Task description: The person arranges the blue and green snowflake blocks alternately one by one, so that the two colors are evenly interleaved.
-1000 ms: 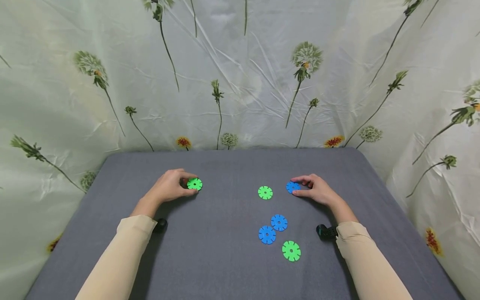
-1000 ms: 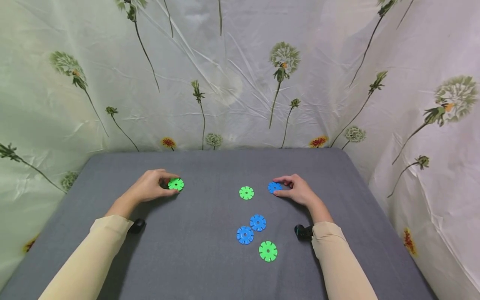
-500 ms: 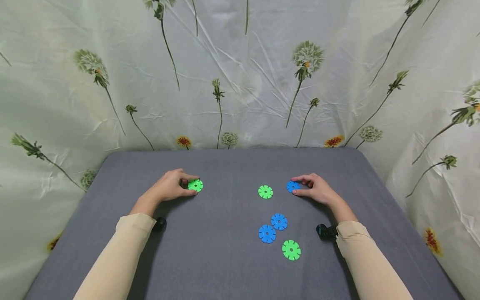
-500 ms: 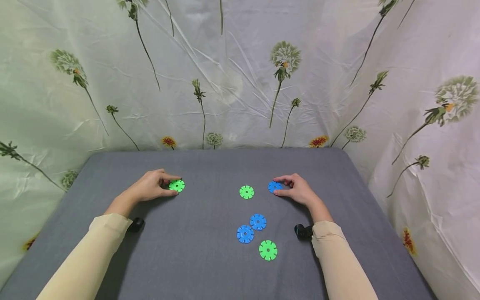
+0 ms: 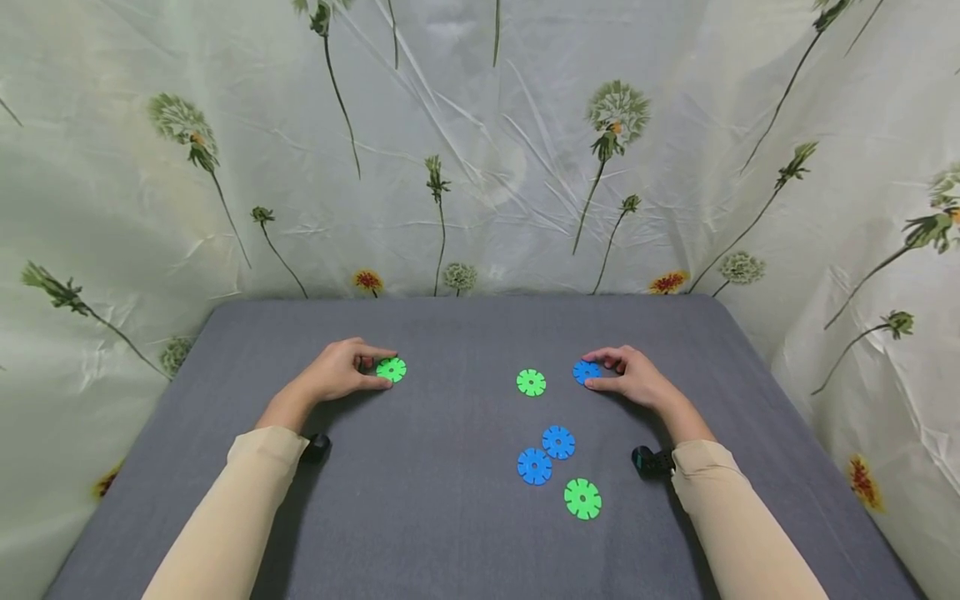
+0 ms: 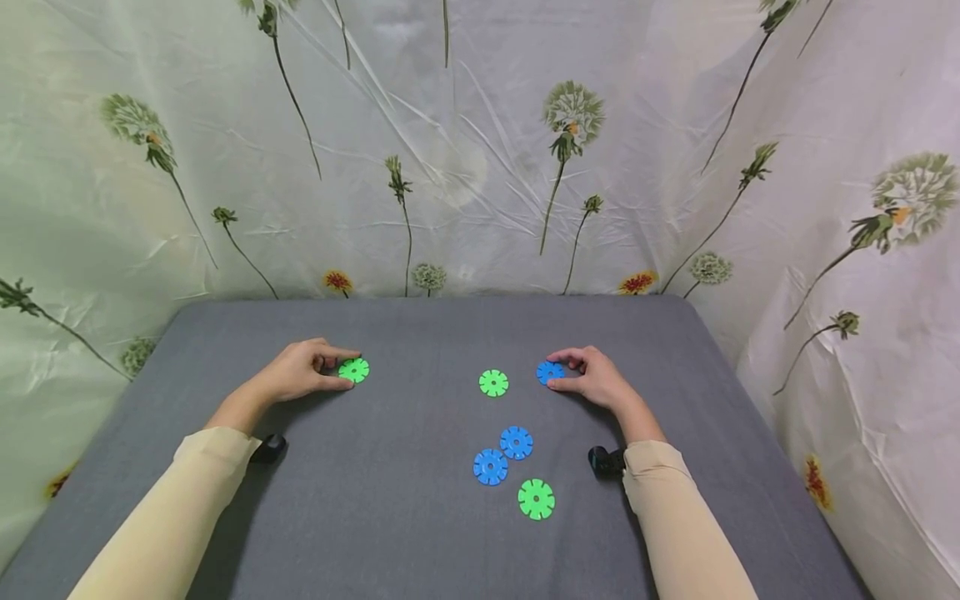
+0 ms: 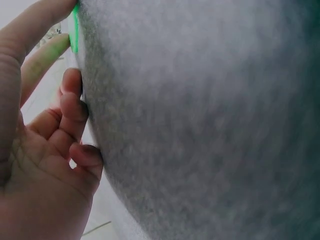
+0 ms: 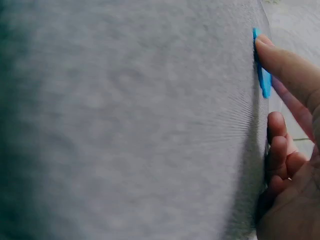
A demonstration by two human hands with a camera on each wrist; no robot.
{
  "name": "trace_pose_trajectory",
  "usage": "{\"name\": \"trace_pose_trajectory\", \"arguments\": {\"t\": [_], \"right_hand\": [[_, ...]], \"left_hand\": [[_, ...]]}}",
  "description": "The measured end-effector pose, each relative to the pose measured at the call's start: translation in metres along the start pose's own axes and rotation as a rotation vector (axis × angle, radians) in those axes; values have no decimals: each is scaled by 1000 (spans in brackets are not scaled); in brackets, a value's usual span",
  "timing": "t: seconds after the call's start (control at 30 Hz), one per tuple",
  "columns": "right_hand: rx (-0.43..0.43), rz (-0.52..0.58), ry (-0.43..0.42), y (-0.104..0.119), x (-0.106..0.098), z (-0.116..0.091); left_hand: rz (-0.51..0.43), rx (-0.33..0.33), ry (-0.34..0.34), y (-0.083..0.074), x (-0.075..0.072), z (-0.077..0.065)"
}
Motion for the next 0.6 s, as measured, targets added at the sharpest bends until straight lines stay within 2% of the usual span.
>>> {"name": "trace_pose_trajectory", "arguments": {"t": [0.23,0.4,0.6], "right_hand": [[-43,20,-30,3,1,-1],[-78,38,-31,5,-1,0],[-54,23,9,0,-2,1]], "left_hand": [[-16,-41,26,0,1,0],[-18,-45,19,0,0,-1],[-28,-49,19,-1,0,-2]]}}
Point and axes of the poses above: each hand's wrist, its own z-axis towards the middle knuckle, its own x-axis out of the palm, y = z × x, the point moved 7 cm from there along z, towards the middle knuckle, and after that the axes turned 10 degrees about z, right-handed, at the moved point
